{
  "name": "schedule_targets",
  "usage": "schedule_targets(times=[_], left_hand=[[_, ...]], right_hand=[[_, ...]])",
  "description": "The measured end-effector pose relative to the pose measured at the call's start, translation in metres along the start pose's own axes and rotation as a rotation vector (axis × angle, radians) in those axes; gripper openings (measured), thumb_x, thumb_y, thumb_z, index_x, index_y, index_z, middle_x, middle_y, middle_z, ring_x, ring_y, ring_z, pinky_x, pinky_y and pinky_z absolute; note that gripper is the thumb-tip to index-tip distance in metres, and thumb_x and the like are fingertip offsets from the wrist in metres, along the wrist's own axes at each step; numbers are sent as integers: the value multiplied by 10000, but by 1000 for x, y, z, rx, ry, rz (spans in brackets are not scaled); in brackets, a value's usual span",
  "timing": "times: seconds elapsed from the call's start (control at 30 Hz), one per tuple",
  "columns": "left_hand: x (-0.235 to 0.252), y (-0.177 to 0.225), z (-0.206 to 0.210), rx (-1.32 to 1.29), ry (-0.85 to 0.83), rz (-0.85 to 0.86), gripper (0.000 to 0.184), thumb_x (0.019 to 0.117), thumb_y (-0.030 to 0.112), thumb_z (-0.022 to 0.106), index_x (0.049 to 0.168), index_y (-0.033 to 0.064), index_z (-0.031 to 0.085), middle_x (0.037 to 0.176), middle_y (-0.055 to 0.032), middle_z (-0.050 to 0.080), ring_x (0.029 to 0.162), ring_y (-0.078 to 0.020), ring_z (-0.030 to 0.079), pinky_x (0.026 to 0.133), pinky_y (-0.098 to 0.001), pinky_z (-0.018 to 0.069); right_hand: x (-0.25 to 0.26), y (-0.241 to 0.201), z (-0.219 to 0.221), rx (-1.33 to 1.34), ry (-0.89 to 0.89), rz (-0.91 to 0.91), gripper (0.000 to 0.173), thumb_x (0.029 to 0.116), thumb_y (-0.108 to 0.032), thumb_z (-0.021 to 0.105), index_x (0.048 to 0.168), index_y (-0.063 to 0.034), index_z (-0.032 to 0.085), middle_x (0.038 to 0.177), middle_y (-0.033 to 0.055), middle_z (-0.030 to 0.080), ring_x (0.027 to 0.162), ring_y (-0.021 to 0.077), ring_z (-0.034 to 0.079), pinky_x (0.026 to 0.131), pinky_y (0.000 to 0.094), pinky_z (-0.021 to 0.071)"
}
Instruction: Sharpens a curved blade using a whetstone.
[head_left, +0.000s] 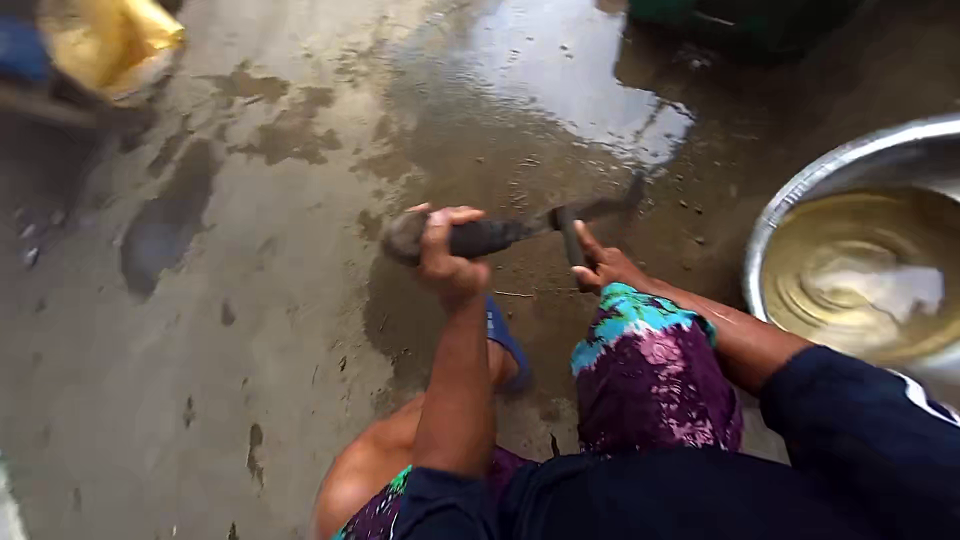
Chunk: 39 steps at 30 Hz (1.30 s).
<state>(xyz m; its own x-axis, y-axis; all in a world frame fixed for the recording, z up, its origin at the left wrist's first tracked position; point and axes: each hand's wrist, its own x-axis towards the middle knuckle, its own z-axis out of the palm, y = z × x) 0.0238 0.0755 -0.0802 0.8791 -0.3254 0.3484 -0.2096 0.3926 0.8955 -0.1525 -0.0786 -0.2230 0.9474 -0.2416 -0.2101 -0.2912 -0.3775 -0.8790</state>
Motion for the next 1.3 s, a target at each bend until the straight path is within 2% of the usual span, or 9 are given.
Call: schedule_targets(times=[0.13,0.2,0.37,0.53,0.7,0.87,1.07,1.2,1.3], left_hand=[[12,-8,-13,27,-9,28,236,1017,211,407,1111,129,608,818,-41,727,785,-233,731,768,-467,627],[20,-15,-26,32,47,32,245,1019,210,379,1078,113,597,780,-46,713,750,-237,726,729,-465,629],[20,-12,-18,41,93,-21,258,1025,195,331,1065,111,572,761,-31,680,737,-214,707,734,-439,624],[18,-24,-45,50,141,-23,305,1031,191,272,1054,101,562,732,-40,689,717,-227,718,710,-454,629],[11,-14,-32,48,170,-32,309,1050,193,259,1048,99,553,745,-44,674,728,-224,707,718,-432,621],[2,-14,-40,34,101,-3,303,1035,196,277,1077,108,564,747,-30,694,744,-217,722,735,-439,629],[1,5,0,6,-1,53,191,1015,214,441,1108,120,579,774,-31,702,751,-210,717,739,-421,626],[-1,0,-5,-7,-31,84,192,999,207,452,1107,113,579,760,-34,696,743,-215,714,737,-428,623],[6,-2,-1,14,-17,80,203,1012,201,420,1103,104,573,756,-35,698,744,-222,719,726,-435,629]], right_hand=[[40,70,1,-46,63,337,814,1042,-536,450,1675,-188,74,1039,249,725,919,447,711,837,657,542],[43,56,-3,2,29,412,822,1043,-560,448,1676,-221,50,1047,248,721,934,438,709,855,649,542],[28,4,0,-84,-82,-115,822,972,-482,596,1657,-210,234,940,185,738,841,383,713,777,613,549],[54,78,1,-49,28,478,825,1028,-589,449,1676,-239,78,1061,249,724,964,449,702,874,647,533],[12,14,13,-110,-36,52,836,983,-509,563,1659,-166,211,868,169,727,781,377,707,713,598,551],[51,91,-9,-49,25,592,828,1041,-580,421,1676,-233,18,1096,249,718,997,449,695,886,649,524],[18,6,-6,-68,-11,25,843,1000,-504,540,1664,-139,170,854,181,719,762,384,699,715,606,551],[55,52,-22,-9,14,438,775,1051,-565,397,1676,-233,80,1070,231,725,973,429,705,878,648,533],[43,-5,-24,-46,-11,157,810,1028,-536,490,1671,-189,139,910,184,726,833,369,711,787,595,565]])
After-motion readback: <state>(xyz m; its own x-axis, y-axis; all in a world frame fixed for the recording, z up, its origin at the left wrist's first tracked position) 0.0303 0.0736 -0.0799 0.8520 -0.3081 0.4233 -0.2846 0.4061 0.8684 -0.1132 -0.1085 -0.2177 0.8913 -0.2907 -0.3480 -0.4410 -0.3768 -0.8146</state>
